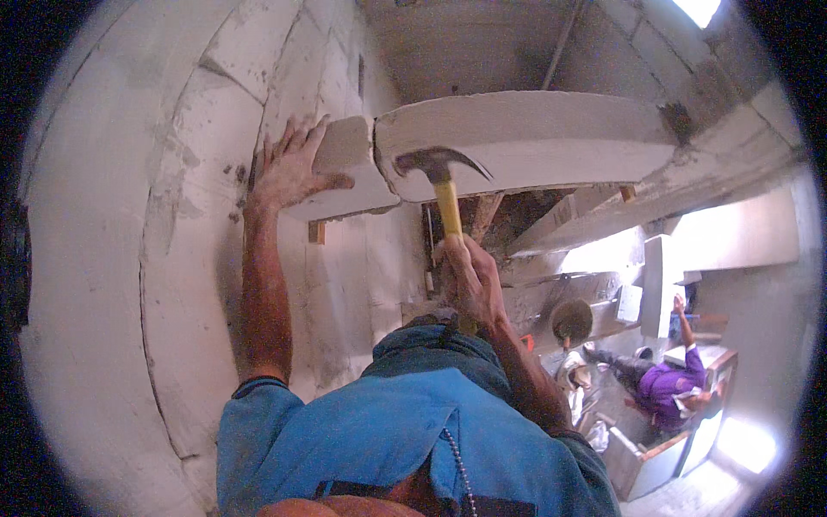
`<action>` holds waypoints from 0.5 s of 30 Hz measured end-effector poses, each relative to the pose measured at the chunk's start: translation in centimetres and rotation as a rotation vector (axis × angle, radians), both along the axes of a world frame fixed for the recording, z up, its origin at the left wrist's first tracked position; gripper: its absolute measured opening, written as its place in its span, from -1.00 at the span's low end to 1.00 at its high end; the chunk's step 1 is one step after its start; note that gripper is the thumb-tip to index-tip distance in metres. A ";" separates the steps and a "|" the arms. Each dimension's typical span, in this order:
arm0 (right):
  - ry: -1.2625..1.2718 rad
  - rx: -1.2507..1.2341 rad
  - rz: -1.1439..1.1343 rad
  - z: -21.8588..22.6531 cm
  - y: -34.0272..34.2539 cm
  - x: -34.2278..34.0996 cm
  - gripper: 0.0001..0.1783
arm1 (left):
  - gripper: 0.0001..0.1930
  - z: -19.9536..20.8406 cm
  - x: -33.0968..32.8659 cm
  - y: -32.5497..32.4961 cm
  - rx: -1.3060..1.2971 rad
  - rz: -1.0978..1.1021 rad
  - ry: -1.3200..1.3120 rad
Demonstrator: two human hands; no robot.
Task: The person applies mortar to white ceramic tiles using a trowel and places them onto a curved wall section. They use a hammer to tap the tiles into position and a hand saw to trim the edges. The person repeats this process for multiple tiles, filling gaps with mortar.
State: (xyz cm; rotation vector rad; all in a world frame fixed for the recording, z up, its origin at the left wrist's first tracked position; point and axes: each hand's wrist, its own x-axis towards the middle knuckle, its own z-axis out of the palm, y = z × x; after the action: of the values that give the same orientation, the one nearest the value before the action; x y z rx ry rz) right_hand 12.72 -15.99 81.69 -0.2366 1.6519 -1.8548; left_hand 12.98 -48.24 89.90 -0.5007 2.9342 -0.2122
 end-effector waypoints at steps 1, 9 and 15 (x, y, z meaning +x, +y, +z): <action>0.013 -0.013 -0.017 0.3 -0.8 -0.2 -0.52 | 0.34 -0.6 -0.1 -0.2 0.012 -0.010 0.049; -0.059 -0.086 -0.103 0.1 -2.3 2.0 -0.51 | 0.39 -3.7 0.5 -1.4 0.078 -0.126 0.314; 0.020 -0.011 -0.063 1.9 -4.1 2.3 -0.58 | 0.02 -3.8 3.5 -0.2 0.226 -0.030 0.369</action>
State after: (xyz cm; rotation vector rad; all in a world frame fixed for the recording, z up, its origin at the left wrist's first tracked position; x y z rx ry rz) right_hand 14.99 -20.14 83.56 -0.2105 1.6811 -1.9147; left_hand 16.44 -48.46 86.09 -0.5080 3.2640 0.2329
